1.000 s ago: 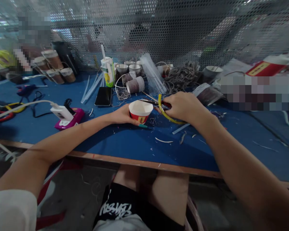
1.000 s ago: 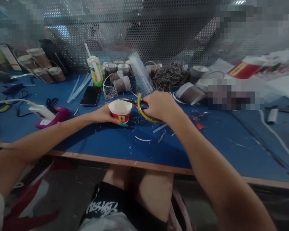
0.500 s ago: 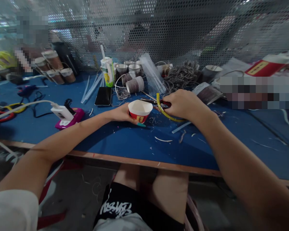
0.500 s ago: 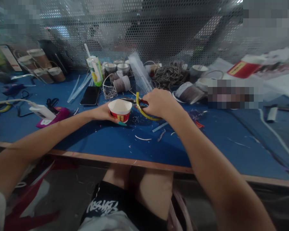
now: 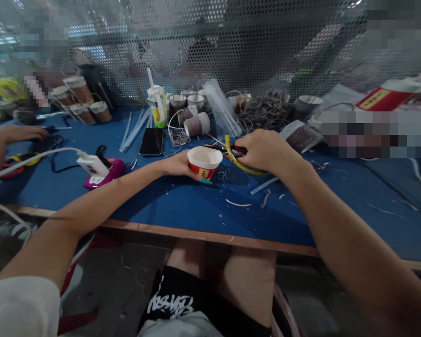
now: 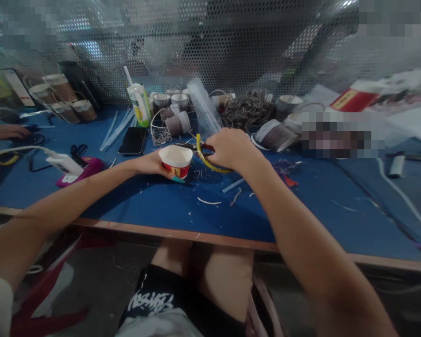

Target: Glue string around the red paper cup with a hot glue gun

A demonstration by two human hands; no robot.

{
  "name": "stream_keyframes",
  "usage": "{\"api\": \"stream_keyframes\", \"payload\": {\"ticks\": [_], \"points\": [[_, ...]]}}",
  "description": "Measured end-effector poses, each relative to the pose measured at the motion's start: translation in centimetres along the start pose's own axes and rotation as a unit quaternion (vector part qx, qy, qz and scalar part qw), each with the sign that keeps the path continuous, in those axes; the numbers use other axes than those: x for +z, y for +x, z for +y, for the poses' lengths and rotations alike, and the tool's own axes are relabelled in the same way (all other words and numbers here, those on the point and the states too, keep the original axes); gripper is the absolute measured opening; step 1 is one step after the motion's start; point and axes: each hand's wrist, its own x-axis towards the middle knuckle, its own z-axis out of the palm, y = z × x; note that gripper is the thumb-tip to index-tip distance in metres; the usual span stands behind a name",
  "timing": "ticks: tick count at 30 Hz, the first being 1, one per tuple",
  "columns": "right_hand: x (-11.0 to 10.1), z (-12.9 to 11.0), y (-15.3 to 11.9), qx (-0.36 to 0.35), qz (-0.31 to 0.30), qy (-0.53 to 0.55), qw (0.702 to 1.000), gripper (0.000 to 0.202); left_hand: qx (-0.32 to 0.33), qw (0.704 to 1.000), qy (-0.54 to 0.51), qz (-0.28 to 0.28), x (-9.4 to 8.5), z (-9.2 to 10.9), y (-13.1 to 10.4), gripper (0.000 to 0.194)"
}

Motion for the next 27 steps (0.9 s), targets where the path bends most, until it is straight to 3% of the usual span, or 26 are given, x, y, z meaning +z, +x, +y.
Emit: {"api": "stream_keyframes", "payload": {"ticks": [10,18,27], "points": [[0.0,-0.1,0.3,-0.001,0.003,0.002,1.0,0.03,-0.007,1.0,-0.004,-0.004,-0.1,-0.4,0.2,0.076],[1.0,1.2,-0.3,0.098,0.07,0.065,0.991,0.033,-0.008,1.0,0.003,0.007,0.0,-0.1,-0.2,0.075],[0.3,0.8,-1.6,0.065,0.027,0.082,0.994,0.039,0.005,0.999,0.03,0.034,1.0,-0.5,-0.3,0.085]]}}
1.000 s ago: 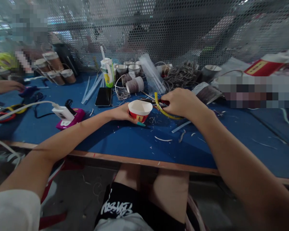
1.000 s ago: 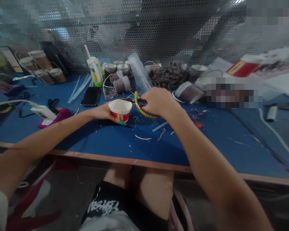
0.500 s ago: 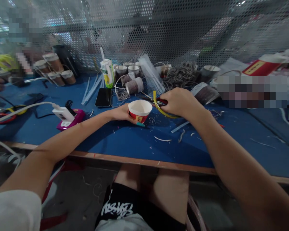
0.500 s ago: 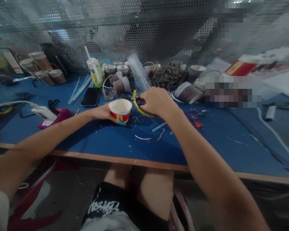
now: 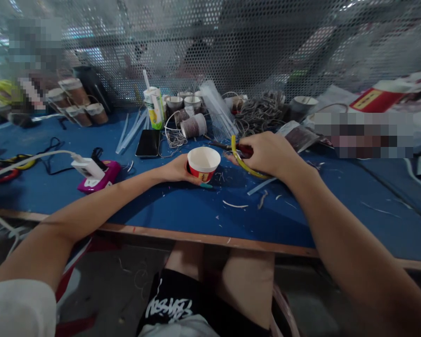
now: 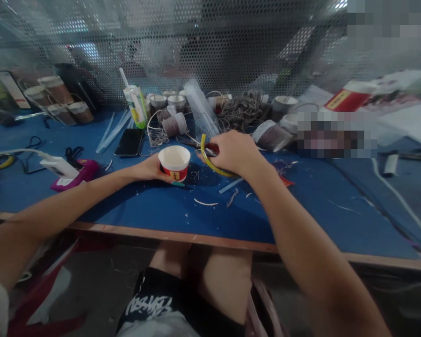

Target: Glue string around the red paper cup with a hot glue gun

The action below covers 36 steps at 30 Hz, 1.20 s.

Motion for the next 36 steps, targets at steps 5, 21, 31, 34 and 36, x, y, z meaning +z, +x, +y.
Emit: {"api": "stream_keyframes", "payload": {"ticks": [5,21,31,34,36], "points": [[-0.9,-0.6,-0.4,0.006,-0.041,-0.037,0.998,0.039,0.015,0.999,0.016,0.033,0.5,-0.2,0.0,0.088],[-0.9,-1.8,-0.9,0.002,-0.042,-0.074,0.996,0.036,0.038,0.998,0.047,0.037,0.5,-0.4,0.1,0.079],[-1.3,-1.4,-0.7,-0.015,-0.067,-0.088,0.994,0.046,0.031,0.999,0.03,0.023,0.4,0.1,-0.2,0.081],[-1.3,-1.6,-0.6,-0.015,-0.073,-0.086,0.994,0.05,0.034,0.999,0.032,0.017,0.4,0.2,-0.1,0.081],[-1.3,-1.6,-0.3,-0.018,-0.078,-0.088,0.993,0.051,0.034,0.999,0.031,0.014,0.3,0.3,-0.1,0.081]]}}
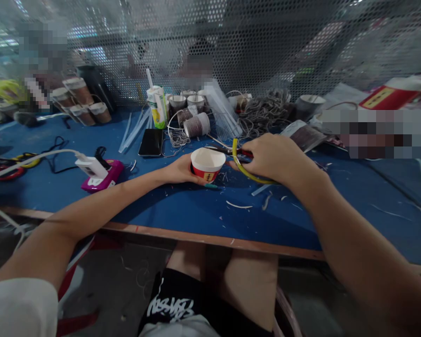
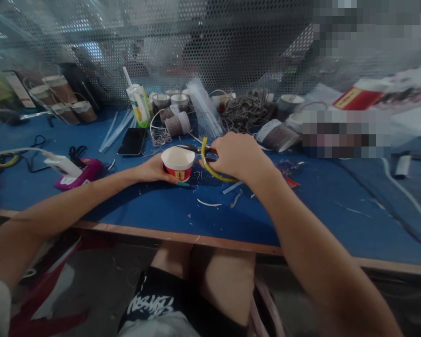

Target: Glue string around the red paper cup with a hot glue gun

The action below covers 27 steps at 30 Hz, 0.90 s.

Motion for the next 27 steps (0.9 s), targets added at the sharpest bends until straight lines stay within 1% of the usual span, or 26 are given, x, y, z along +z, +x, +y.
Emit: {"api": "stream_keyframes", "payload": {"ticks": [5,8,11,17,22,27], "points": [[0.01,0.52,0.45,-0.018,-0.006,-0.012,1.0,0.044,-0.01,1.0,-0.018,-0.01,-0.16,0.13,-0.01,0.083],[0.06,0.7,0.43,-0.03,-0.006,-0.015,0.999,0.036,-0.018,0.999,-0.026,-0.016,-0.24,0.05,0.02,0.082],[0.27,0.69,0.44,-0.028,0.002,-0.017,0.999,0.032,-0.02,0.999,-0.027,-0.019,-0.29,0.01,0.03,0.08],[0.64,0.5,0.83,-0.024,0.022,0.007,0.999,0.032,-0.018,0.999,-0.034,-0.03,-0.36,-0.11,0.09,0.079],[0.44,0.28,0.89,-0.023,0.016,0.017,0.999,0.029,-0.025,0.998,-0.043,-0.033,-0.45,-0.29,0.15,0.077],[0.81,0.21,0.88,-0.023,0.036,0.019,0.999,0.039,-0.021,0.999,-0.033,-0.034,-0.48,0.16,0.08,0.073]]}}
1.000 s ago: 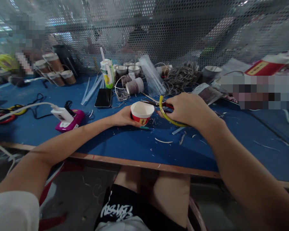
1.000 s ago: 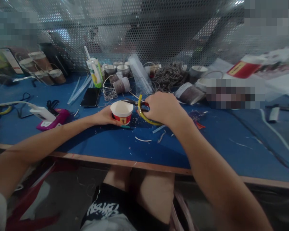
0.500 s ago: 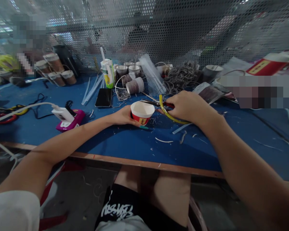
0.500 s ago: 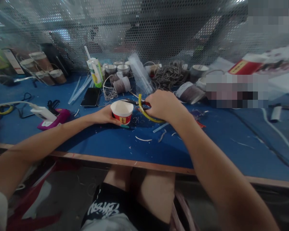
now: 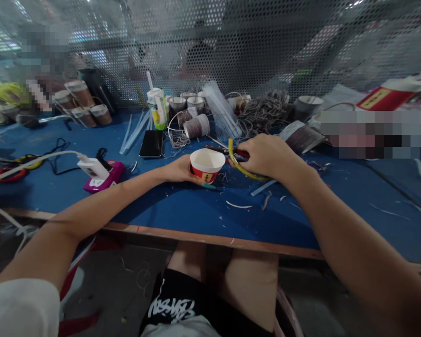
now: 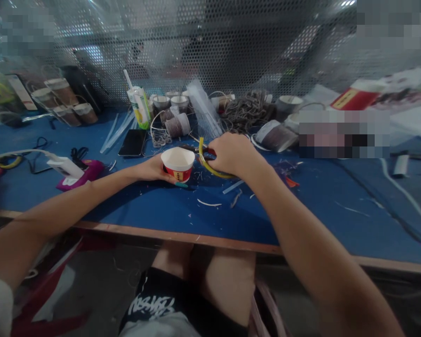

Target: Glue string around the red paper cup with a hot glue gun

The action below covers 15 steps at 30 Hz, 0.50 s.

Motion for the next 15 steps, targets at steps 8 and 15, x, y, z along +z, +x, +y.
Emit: {"api": "stream_keyframes", "payload": {"ticks": [8,15], "points": [[-0.09,0.76,-0.59,0.007,0.024,0.032,0.999,0.046,-0.005,1.0,0.005,-0.002,0.12,0.14,0.02,0.079],[-0.53,0.43,-0.47,0.01,-0.01,0.005,1.0,0.037,0.008,1.0,0.006,-0.005,0.11,0.16,0.04,0.079]]}}
